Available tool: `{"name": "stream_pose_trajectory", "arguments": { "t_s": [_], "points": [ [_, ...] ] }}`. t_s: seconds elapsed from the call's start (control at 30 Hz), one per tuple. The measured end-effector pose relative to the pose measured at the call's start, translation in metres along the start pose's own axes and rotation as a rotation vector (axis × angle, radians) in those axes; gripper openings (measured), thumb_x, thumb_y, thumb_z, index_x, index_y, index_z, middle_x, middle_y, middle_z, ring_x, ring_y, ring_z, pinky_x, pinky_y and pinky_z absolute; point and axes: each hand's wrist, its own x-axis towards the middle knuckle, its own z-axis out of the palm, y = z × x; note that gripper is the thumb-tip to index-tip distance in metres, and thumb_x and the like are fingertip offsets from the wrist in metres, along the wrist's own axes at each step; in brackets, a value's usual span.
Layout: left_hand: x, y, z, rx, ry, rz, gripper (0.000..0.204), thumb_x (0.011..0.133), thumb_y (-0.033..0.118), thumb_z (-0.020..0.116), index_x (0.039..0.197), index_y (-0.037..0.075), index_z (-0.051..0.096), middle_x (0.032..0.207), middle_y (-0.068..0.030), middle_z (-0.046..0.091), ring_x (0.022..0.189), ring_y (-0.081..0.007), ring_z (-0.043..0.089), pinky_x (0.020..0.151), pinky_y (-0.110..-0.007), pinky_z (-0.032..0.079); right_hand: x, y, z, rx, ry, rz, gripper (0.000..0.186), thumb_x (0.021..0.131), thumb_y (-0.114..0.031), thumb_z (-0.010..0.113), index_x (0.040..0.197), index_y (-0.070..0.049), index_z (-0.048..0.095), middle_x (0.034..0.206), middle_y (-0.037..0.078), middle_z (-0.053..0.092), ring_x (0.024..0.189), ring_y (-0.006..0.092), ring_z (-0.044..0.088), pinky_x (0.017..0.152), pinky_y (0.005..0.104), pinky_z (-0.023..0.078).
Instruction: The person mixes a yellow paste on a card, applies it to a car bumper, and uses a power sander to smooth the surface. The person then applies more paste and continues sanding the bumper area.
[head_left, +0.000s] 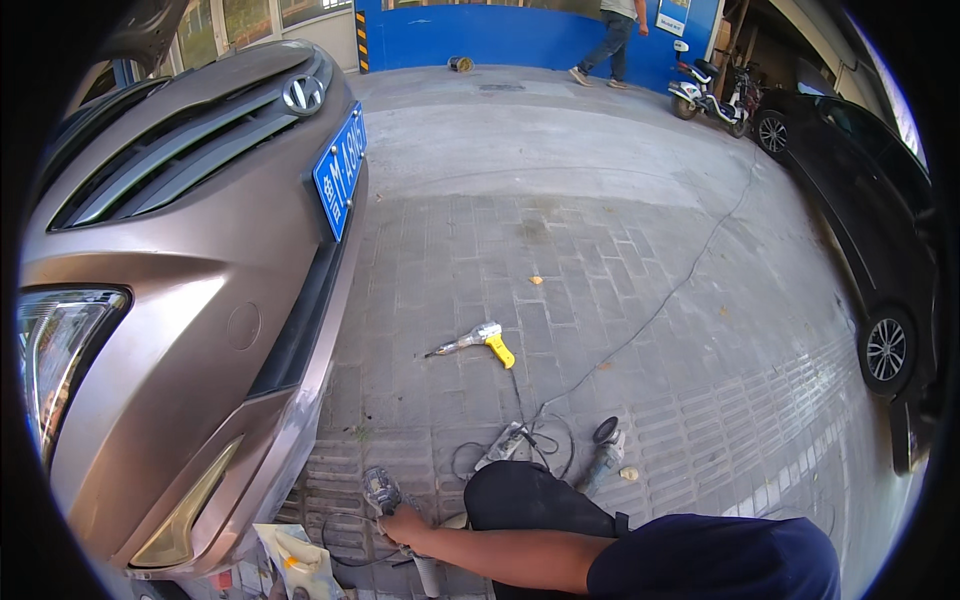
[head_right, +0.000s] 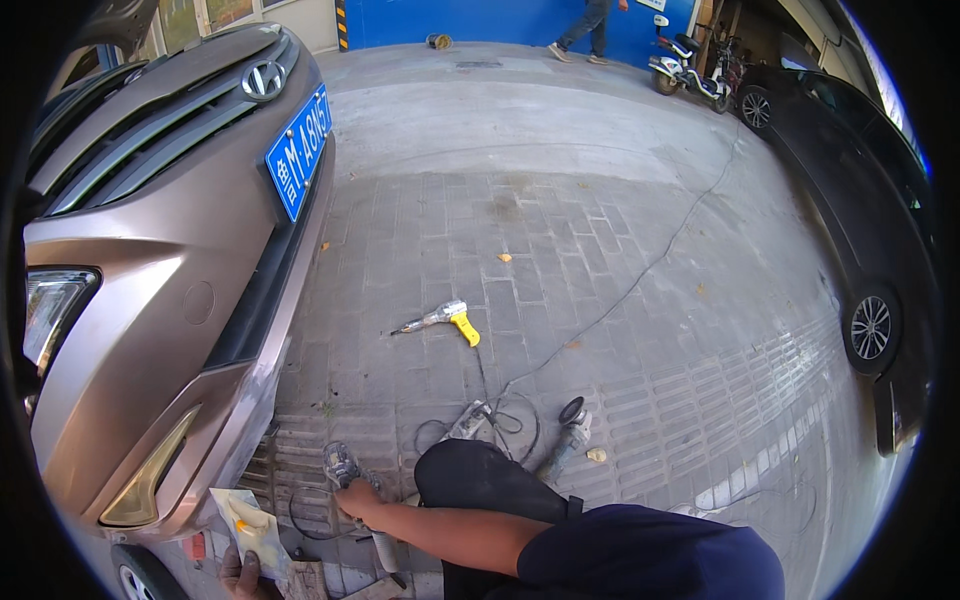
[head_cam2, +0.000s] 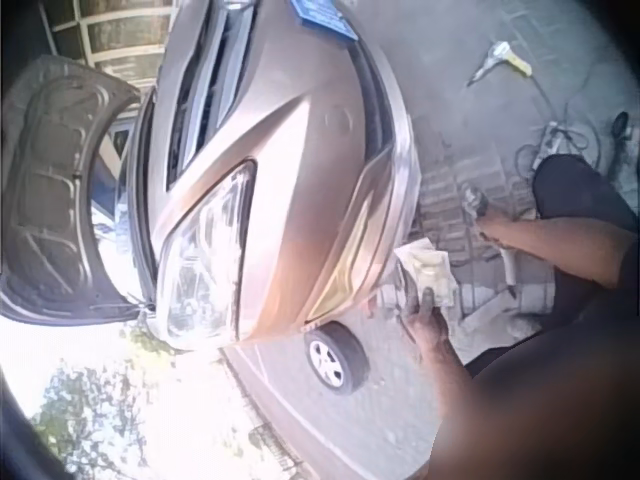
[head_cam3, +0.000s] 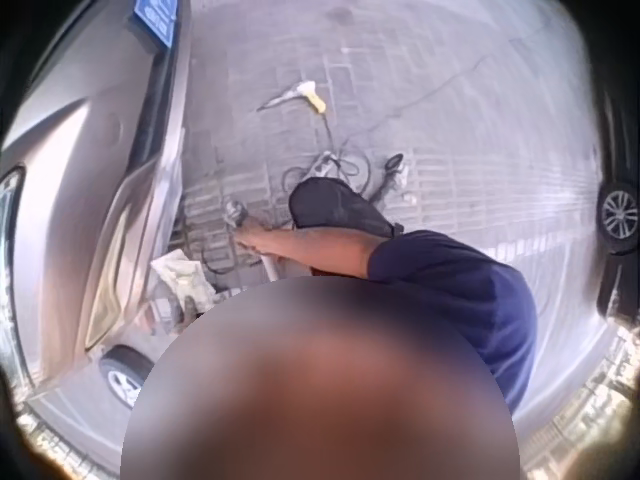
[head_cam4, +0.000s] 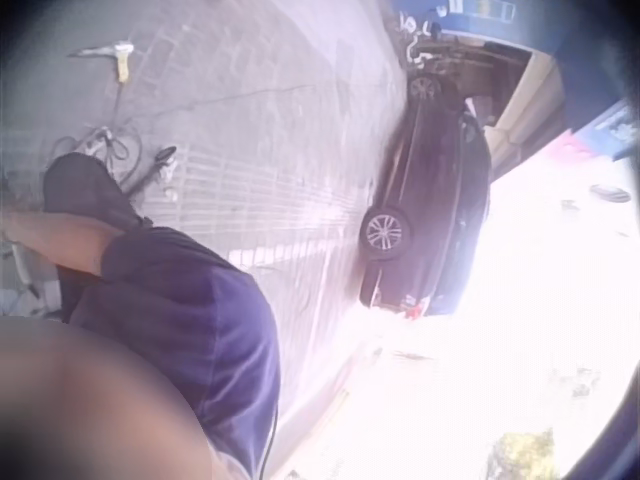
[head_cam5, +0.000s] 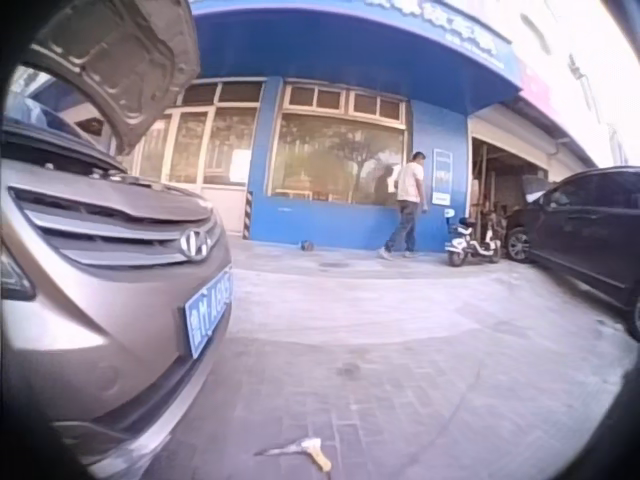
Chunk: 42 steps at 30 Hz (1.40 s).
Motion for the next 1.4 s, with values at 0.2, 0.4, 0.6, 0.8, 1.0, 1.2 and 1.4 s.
{"name": "stream_pose_trajectory", "arguments": {
  "t_s": [0.2, 0.4, 0.6, 0.8, 1.0, 1.2, 1.4],
  "points": [
    [0.036, -0.031, 0.053, -0.147, -0.34, -0.059, 0.051, 0.099, 0.003, 0.074, 0.149, -0.005, 0.064, 0.136, -0.0214, 0.072, 0.114, -0.0249, 0.072, 0.099, -0.03, 0.055, -0.036, -0.004, -0.028, -0.016, 0.047, -0.015, 0.036, 0.103, -0.03, 0.072, 0.106, 0.006, 0.07, 0.082, 0.013, 0.076, 0.064, 0.0207, 0.071, 0.056, 0.0382, 0.055],
    [0.065, -0.052, 0.089, -0.36, -0.577, 0.099, 0.056, 0.094, 0.013, 0.077, 0.141, -0.014, 0.063, 0.134, -0.0221, 0.073, 0.12, -0.0303, 0.074, 0.11, -0.045, 0.057, -0.062, 0.0, -0.036, -0.06, 0.076, -0.045, 0.039, 0.104, -0.031, 0.071, 0.113, 0.007, 0.069, 0.085, 0.015, 0.077, 0.066, 0.0205, 0.073, 0.059, 0.0387, 0.056],
    [0.081, -0.068, 0.103, -0.419, -0.667, 0.056, 0.051, 0.099, 0.015, 0.076, 0.14, -0.012, 0.061, 0.133, -0.0198, 0.073, 0.122, -0.029, 0.073, 0.11, -0.043, 0.057, -0.062, 0.021, -0.048, -0.219, 0.123, -0.081, 0.044, 0.104, -0.035, 0.07, 0.117, 0.006, 0.07, 0.082, 0.015, 0.077, 0.066, 0.0224, 0.074, 0.063, 0.041, 0.057],
    [0.081, -0.081, 0.092, -0.581, -0.661, -0.012, 0.049, 0.104, 0.018, 0.069, 0.144, -0.009, 0.059, 0.14, -0.0182, 0.071, 0.128, -0.0297, 0.07, 0.113, -0.046, 0.055, -0.064, 0.02, -0.039, -0.26, 0.132, -0.103, 0.046, 0.104, -0.039, 0.07, 0.12, 0.004, 0.069, 0.084, 0.015, 0.078, 0.066, 0.0242, 0.074, 0.063, 0.0409, 0.057],
    [0.091, -0.093, 0.084, -0.735, -0.633, -0.144, 0.051, 0.112, 0.029, 0.061, 0.151, -0.002, 0.056, 0.152, -0.0156, 0.066, 0.137, -0.0307, 0.066, 0.115, -0.05, 0.054, -0.055, 0.048, -0.027, -0.449, 0.112, -0.231, 0.051, 0.106, -0.044, 0.067, 0.117, 0.005, 0.066, 0.087, 0.02, 0.078, 0.069, 0.0314, 0.076, 0.064, 0.0459, 0.059],
    [0.089, -0.079, 0.106, -0.716, -0.587, -0.231, 0.05, 0.115, 0.035, 0.057, 0.152, 0.001, 0.057, 0.154, -0.0134, 0.065, 0.138, -0.0301, 0.066, 0.114, -0.049, 0.056, -0.068, 0.052, -0.024, -0.67, 0.098, -0.29, 0.056, 0.107, -0.042, 0.062, 0.123, 0.011, 0.057, 0.108, 0.033, 0.076, 0.101, 0.0482, 0.077, 0.089, 0.0577, 0.059],
    [0.079, -0.06, 0.146, -0.67, -0.724, -0.202, 0.046, 0.117, 0.035, 0.054, 0.15, 0.004, 0.059, 0.154, -0.0117, 0.065, 0.138, -0.0282, 0.066, 0.112, -0.045, 0.057, -0.082, 0.04, -0.039, -0.672, 0.069, -0.275, 0.054, 0.106, -0.041, 0.062, 0.132, 0.006, 0.058, 0.114, 0.035, 0.074, 0.108, 0.0518, 0.074, 0.093, 0.0589, 0.058]
  ]
}}
